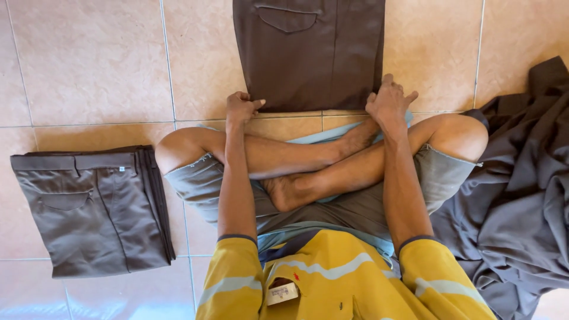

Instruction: The person sits cross-legged on a tiled floor and folds dark trousers one by one. Each pair is laid flat, folded in half lengthwise, then folded into thirds and placed into a neat stack to the left.

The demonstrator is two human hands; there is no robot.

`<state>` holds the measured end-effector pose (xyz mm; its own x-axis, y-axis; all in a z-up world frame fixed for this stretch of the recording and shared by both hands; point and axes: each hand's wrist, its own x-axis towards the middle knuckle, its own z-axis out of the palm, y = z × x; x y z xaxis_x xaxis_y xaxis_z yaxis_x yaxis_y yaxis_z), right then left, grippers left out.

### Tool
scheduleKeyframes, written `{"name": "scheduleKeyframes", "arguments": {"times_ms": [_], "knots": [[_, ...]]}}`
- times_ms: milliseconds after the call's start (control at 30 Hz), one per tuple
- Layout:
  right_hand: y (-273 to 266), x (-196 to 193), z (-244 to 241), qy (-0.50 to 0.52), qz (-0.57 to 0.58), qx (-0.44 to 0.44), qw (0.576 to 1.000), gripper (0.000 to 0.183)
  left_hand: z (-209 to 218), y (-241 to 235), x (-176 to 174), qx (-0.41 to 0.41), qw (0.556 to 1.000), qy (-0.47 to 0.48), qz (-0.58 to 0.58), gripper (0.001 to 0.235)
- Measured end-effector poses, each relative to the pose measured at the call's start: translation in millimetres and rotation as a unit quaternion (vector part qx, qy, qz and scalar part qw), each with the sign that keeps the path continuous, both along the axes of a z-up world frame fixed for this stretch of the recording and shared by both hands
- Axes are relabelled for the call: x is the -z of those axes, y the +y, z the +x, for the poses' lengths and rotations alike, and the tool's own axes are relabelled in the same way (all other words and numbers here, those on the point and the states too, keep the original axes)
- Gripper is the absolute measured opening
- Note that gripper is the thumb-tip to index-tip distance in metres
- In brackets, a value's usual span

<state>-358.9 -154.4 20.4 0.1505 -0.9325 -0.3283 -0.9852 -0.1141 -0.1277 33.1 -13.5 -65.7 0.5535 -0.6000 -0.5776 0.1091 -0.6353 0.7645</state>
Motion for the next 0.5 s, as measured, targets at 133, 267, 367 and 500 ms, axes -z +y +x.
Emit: {"name": "scheduleKeyframes", "arguments": {"times_ms": [133, 267, 367, 500], "knots": [[31, -30, 45, 0.087, 0.032, -0.152, 0.984, 0.029, 29, 2, 0, -0.101, 0.977, -0.178, -0.060, 0.042], [76, -79, 92, -0.015, 0.191, -0.280, 0.941, 0.039, 26, 4, -83, -0.205, 0.891, -0.403, 0.018, 0.050], [48, -69, 101, -0.097, 0.113, -0.250, 0.957, 0.029, 7, 12, -84, -0.235, 0.897, -0.373, 0.033, 0.072], [-38, -15, 116, -0.163, -0.206, -0.169, 0.950, 0.046, -13, 23, -28, -0.157, 0.939, -0.306, 0.030, 0.116]]}}
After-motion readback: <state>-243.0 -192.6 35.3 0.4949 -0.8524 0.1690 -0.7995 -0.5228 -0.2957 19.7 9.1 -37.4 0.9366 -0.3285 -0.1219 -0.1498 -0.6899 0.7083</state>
